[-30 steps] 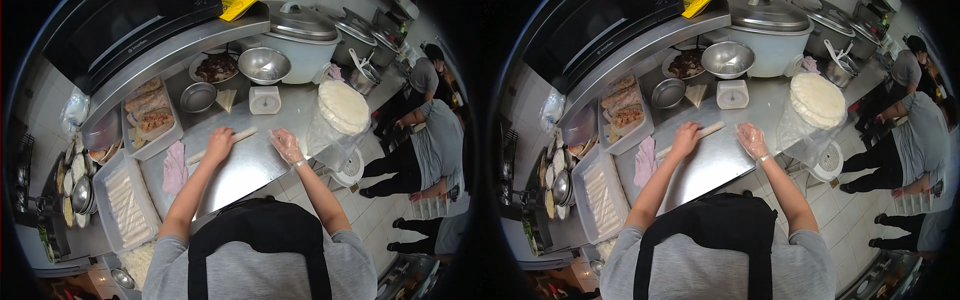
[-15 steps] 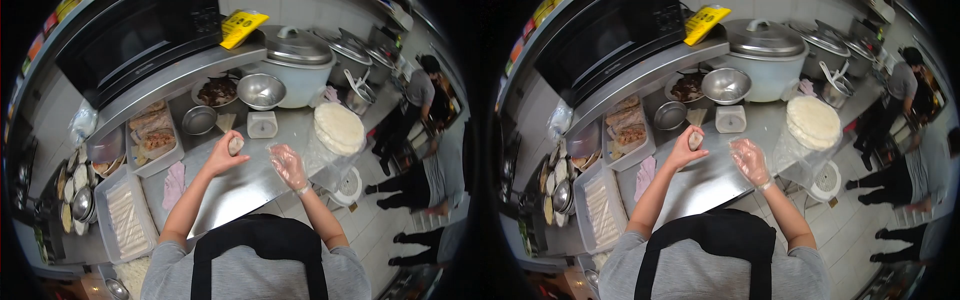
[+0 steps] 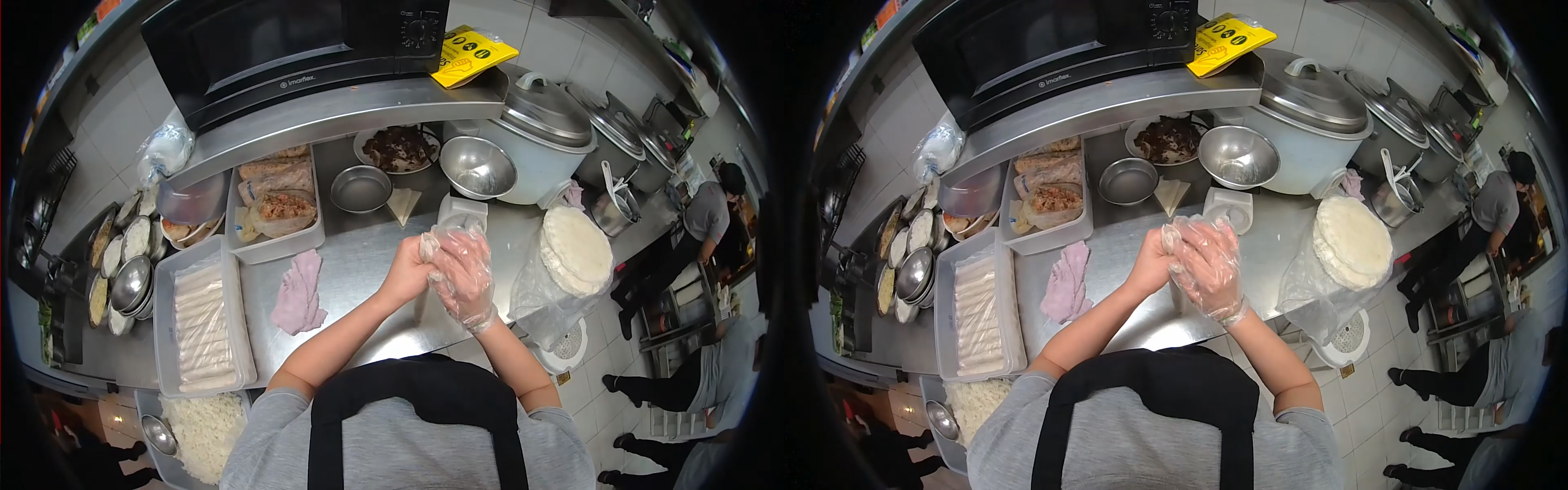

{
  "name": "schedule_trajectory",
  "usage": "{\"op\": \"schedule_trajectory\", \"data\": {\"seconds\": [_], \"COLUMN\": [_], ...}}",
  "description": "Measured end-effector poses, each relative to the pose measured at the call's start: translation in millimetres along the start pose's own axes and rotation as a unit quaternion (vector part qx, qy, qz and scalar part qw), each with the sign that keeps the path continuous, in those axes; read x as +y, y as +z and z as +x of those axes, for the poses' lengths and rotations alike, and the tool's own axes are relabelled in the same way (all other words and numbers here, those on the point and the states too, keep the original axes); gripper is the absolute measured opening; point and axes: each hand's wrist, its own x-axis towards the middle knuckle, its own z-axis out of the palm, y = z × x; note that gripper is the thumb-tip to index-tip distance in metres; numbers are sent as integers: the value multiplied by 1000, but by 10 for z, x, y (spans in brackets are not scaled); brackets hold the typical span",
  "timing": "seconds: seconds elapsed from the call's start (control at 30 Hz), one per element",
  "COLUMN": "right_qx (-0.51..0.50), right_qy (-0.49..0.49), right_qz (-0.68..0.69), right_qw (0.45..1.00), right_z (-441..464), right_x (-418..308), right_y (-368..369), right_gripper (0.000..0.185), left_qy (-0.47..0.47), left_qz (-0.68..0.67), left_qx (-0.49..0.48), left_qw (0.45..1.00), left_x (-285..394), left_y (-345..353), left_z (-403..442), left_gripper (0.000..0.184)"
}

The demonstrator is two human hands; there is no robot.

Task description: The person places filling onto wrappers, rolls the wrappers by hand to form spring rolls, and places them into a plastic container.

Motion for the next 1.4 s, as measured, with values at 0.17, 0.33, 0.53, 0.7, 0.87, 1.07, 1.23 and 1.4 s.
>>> {"op": "schedule_trajectory", "data": {"seconds": [0.17,0.33,0.53,0.7,0.87,1.07,1.23,1.4], "right_qx": [-11,126,17,-84,-159,112,-215,-275], "right_qy": [27,143,94,-58,-112,233,327,326], "right_qz": [-7,274,258,106,65,465,548,648], "right_qw": [1000,943,961,989,979,847,739,631], "right_z": [336,176,204,437,534,-2,-159,-161], "right_x": [-23,107,87,174,283,84,268,302], "right_y": [-28,-7,-97,-185,-126,393,343,199], "right_gripper": [20,43,48,35,36,47,37,24], "left_qy": [14,-105,-132,-112,-9,-145,-24,-160], "left_qz": [129,-8,-70,-79,-37,-68,-87,-231], "left_qx": [-37,-72,-89,-100,-27,-14,-16,-121], "left_qw": [991,992,985,985,999,987,996,952], "left_x": [-63,176,279,116,114,332,517,310], "left_y": [-51,-121,-92,-48,-24,-240,-142,-189], "left_z": [148,258,228,215,223,319,367,358], "left_gripper": [3,6,6,4,16,60,75,39]}}
